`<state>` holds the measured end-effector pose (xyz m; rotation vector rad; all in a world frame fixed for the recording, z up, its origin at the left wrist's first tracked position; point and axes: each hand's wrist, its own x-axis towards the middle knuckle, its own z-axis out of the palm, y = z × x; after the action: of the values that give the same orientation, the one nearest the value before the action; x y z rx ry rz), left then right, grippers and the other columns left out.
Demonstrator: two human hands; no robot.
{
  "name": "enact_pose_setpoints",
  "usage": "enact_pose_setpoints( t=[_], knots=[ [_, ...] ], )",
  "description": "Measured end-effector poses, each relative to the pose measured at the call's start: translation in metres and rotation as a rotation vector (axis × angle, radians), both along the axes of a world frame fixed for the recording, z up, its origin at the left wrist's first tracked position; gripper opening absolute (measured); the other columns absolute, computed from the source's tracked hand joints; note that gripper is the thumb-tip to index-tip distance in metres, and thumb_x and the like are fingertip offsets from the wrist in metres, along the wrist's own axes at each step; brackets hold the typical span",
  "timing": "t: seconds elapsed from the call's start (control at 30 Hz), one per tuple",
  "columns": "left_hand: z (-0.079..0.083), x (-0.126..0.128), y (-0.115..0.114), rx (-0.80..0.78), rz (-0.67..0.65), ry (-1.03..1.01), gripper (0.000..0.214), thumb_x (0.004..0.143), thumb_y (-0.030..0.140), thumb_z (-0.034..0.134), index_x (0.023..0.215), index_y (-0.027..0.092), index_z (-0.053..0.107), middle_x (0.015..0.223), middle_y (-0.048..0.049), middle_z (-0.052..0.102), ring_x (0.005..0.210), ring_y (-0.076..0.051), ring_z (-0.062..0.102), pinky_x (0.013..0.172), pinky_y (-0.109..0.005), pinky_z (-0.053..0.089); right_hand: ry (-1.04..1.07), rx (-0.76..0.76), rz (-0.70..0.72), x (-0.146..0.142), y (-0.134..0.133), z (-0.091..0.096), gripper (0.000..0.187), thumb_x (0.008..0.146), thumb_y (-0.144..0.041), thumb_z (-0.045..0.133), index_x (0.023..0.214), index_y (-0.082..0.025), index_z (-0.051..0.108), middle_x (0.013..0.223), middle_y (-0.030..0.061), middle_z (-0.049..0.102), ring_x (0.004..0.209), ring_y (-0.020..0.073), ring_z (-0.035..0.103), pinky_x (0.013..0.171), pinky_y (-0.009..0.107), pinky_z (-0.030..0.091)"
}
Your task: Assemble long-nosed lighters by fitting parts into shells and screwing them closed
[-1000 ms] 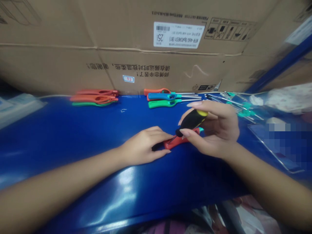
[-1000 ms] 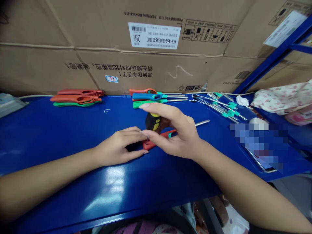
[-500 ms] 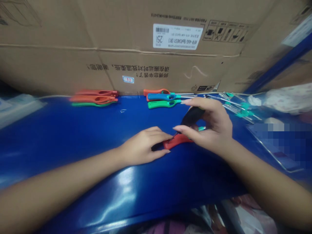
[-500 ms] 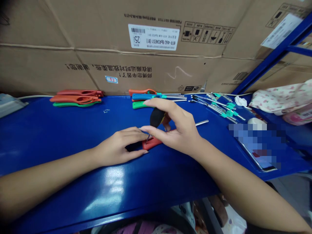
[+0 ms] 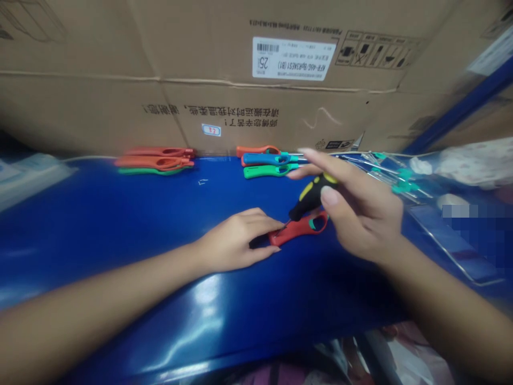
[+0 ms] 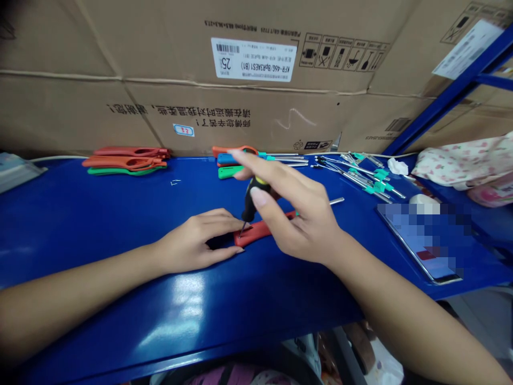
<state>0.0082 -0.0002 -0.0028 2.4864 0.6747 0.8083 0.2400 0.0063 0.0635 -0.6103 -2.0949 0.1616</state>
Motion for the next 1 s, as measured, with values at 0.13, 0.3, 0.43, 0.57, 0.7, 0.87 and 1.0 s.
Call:
enact_pose_setpoints(
  t=[0.13,0.3,0.43,0.57,0.7,0.87,1.0],
  knots=[
    [0.0001,-0.0002,-0.0002,0.006,0.0,-0.002,0.033,0.093,0.03,0.066,0.122,0.014,0.065,0.104,-0.0104,0.074,0.096,-0.021,0.065,0.087,-0.036,0.055,0.012,-0.058,0.044,-0.0007,0.001,-0.0003,0.046,0.096,-0.03,0.063,0.141,-0.033,0.054,0.112,0.0015,0.075,0.074,0.0158,0.072,0.06,0.029,0.061],
    [0.0005,-0.0001,-0.0003,0.001,-0.004,-0.008,0.035,0.092,0.028,0.067,0.124,0.015,0.064,0.107,-0.0102,0.074,0.098,-0.021,0.065,0.088,-0.036,0.055,0.035,0.083,-0.064,0.0001,0.0016,0.0009,0.04,0.093,-0.037,0.067,0.133,-0.034,0.063,0.105,0.0017,0.077,0.073,0.0184,0.073,0.062,0.032,0.063],
    [0.0013,0.0005,-0.0004,-0.005,0.001,-0.009,0.034,0.091,0.028,0.068,0.122,0.013,0.065,0.105,-0.0099,0.074,0.098,-0.021,0.065,0.088,-0.035,0.055,0.036,-0.17,0.026,0.0022,0.0017,0.0043,0.036,0.101,-0.035,0.052,0.137,-0.036,0.059,0.109,0.0001,0.076,0.073,0.0163,0.073,0.061,0.032,0.063],
    [0.0013,0.0009,-0.0004,0.001,-0.003,-0.009,0.033,0.092,0.027,0.068,0.122,0.015,0.065,0.107,-0.0099,0.074,0.1,-0.022,0.066,0.09,-0.035,0.054,0.076,0.064,-0.059,0.0022,0.003,0.0038,0.03,0.089,-0.03,0.073,0.118,-0.033,0.072,0.104,0.0016,0.077,0.076,0.0195,0.073,0.068,0.034,0.063],
    [0.0008,0.0009,0.0,0.002,-0.003,0.001,0.033,0.092,0.027,0.068,0.122,0.013,0.064,0.109,-0.0107,0.073,0.099,-0.022,0.065,0.089,-0.035,0.055,0.046,-0.072,-0.017,0.0007,0.0004,0.0042,0.038,0.1,-0.027,0.054,0.138,-0.033,0.06,0.114,0.0037,0.075,0.074,0.017,0.072,0.064,0.033,0.062],
    [0.0002,0.0015,-0.0002,0.031,0.003,-0.015,0.031,0.092,0.028,0.068,0.119,0.014,0.065,0.101,-0.0089,0.074,0.093,-0.021,0.066,0.086,-0.034,0.054,0.064,-0.011,-0.015,-0.0006,-0.0027,0.0082,0.03,0.087,-0.034,0.074,0.116,-0.031,0.072,0.094,0.0019,0.074,0.073,0.0186,0.068,0.058,0.032,0.059],
    [0.0014,0.0021,-0.0006,0.033,-0.003,-0.02,0.032,0.091,0.027,0.068,0.121,0.015,0.065,0.104,-0.0092,0.074,0.094,-0.021,0.066,0.088,-0.036,0.054,0.037,0.226,-0.089,-0.002,-0.0045,0.0073,0.029,0.091,-0.032,0.069,0.12,-0.029,0.072,0.092,0.0047,0.073,0.08,0.0202,0.068,0.07,0.034,0.06]
  ],
)
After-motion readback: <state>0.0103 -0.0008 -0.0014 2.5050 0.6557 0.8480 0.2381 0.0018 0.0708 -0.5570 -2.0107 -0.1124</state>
